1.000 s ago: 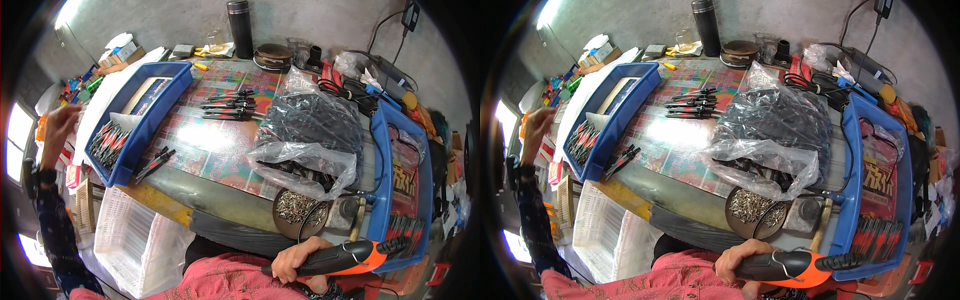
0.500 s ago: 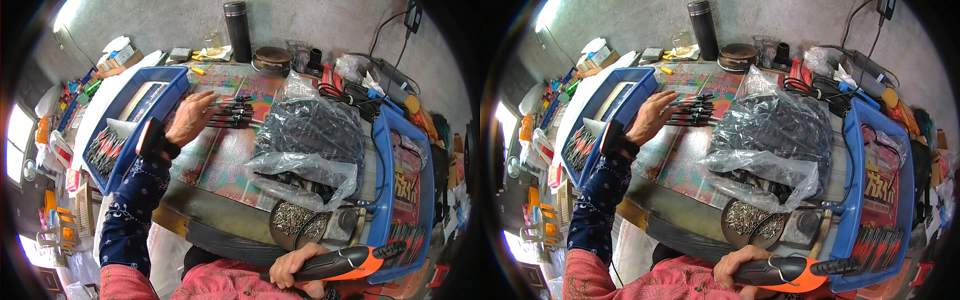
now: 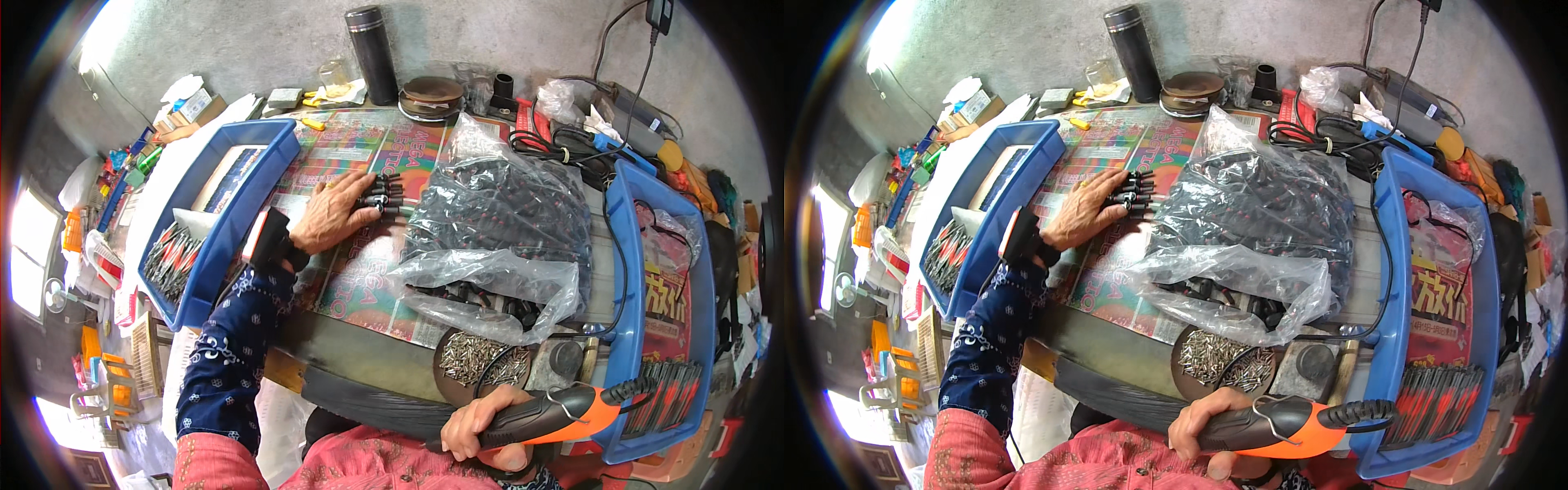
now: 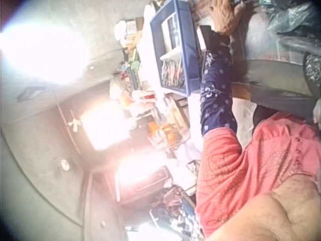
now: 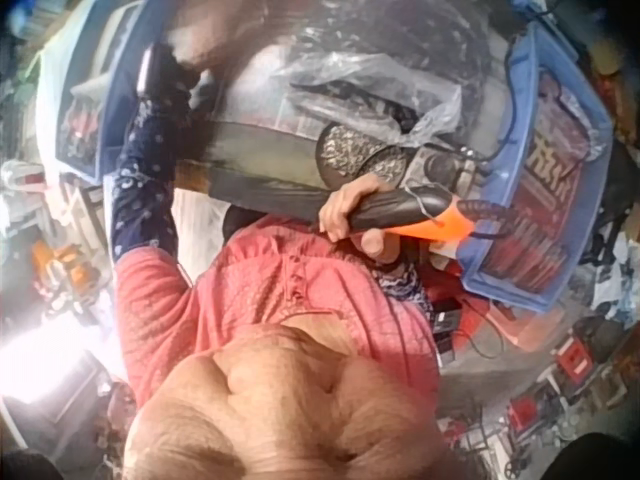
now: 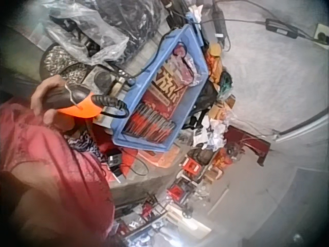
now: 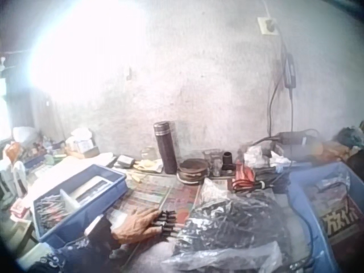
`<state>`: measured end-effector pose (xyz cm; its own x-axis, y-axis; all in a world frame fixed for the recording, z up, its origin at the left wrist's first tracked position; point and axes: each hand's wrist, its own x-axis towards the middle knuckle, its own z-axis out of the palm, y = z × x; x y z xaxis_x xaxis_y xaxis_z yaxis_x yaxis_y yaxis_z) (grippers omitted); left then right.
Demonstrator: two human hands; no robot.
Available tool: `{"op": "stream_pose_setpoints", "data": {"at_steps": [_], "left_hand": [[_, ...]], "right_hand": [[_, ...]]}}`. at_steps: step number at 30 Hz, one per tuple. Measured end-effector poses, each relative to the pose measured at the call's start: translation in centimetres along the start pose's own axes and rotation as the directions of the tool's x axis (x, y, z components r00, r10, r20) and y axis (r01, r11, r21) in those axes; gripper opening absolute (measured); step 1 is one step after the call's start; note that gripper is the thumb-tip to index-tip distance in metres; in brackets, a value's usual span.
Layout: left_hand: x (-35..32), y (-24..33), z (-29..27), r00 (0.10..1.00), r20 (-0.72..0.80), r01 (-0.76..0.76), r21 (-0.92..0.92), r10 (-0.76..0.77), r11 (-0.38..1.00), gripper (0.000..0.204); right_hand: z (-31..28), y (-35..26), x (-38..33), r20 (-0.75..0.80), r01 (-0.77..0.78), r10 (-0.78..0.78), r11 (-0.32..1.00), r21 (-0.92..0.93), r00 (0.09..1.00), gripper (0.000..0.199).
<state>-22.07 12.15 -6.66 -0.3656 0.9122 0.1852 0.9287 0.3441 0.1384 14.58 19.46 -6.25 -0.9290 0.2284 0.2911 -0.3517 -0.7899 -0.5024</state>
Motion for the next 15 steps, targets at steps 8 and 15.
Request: {"op": "stream_pose_setpoints", "data": {"at_steps": [8, 15], "left_hand": [[-7.3, 4.5, -1.0, 0.999, -0.040, -0.022, -0.001, 0.022, 1.000, 0.069], [-10.5, 7.0, -1.4, 0.999, -0.022, -0.044, -0.051, 0.043, 0.998, 0.071]], "right_hand": [[1.0, 1.0, -0.1, -0.042, 0.030, -0.037, 0.990, -0.141, 0.998, 0.050], [2.8, 1.9, -0.1, -0.048, 0.041, -0.051, 0.980, -0.196, 0.998, 0.053]]}}
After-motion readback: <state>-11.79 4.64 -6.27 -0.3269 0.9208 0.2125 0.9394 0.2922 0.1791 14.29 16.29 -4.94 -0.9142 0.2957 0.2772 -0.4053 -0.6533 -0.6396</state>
